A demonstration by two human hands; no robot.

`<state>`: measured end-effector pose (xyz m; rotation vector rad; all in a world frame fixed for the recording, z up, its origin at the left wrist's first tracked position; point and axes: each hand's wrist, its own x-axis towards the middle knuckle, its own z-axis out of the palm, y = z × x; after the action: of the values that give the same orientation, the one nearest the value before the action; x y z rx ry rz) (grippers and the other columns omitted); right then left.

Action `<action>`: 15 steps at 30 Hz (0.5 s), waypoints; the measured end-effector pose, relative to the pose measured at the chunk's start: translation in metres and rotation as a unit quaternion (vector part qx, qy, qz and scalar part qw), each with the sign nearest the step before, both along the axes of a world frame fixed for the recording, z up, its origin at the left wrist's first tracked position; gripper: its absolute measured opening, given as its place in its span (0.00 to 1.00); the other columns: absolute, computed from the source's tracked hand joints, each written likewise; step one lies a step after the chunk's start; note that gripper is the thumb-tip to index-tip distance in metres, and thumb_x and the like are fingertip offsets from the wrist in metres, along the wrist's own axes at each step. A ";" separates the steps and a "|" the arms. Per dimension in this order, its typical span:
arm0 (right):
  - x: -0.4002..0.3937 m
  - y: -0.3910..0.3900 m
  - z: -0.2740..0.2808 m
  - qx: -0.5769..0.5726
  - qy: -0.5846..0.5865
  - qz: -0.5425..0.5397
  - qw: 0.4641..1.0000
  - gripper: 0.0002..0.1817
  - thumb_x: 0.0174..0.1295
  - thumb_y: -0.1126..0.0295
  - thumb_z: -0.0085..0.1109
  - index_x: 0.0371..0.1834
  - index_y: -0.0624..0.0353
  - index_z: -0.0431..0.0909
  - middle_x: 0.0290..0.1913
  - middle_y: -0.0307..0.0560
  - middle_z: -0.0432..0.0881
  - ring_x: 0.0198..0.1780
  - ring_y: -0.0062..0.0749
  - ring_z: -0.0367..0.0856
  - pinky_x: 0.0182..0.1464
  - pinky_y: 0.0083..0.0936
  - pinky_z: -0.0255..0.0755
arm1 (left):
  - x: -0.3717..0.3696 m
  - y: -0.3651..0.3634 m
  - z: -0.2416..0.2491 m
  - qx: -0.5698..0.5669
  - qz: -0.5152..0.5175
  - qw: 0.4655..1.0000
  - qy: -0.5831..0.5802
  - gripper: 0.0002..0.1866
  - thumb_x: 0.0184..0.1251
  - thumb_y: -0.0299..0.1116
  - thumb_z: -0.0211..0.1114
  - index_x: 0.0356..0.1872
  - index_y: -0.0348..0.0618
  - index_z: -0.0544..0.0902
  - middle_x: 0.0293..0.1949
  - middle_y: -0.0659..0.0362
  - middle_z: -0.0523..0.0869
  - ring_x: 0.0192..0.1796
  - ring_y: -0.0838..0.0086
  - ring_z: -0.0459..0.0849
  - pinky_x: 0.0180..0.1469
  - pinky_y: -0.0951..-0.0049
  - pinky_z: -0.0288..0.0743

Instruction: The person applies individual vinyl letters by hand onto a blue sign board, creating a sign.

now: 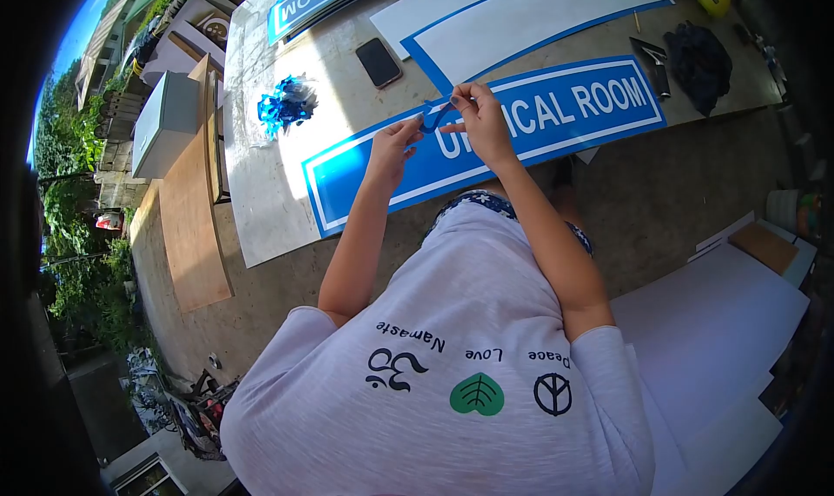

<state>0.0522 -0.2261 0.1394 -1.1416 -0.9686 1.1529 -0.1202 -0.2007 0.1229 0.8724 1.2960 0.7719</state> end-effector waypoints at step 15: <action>0.031 -0.025 -0.028 -0.055 -0.077 -0.061 0.994 0.13 0.71 0.63 0.56 0.53 0.56 0.71 0.53 0.42 0.71 0.57 0.26 0.71 0.58 0.26 0.72 | -0.148 0.112 -0.007 0.314 0.231 0.904 0.177 0.08 0.65 0.26 0.68 0.41 0.35 0.81 0.32 0.60 0.84 0.33 0.81 0.79 0.38 0.79 0.72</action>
<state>0.0832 -0.2506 0.1116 -1.3763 -0.9471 1.0412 -0.2679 -0.0885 0.1161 1.2766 1.6347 1.5164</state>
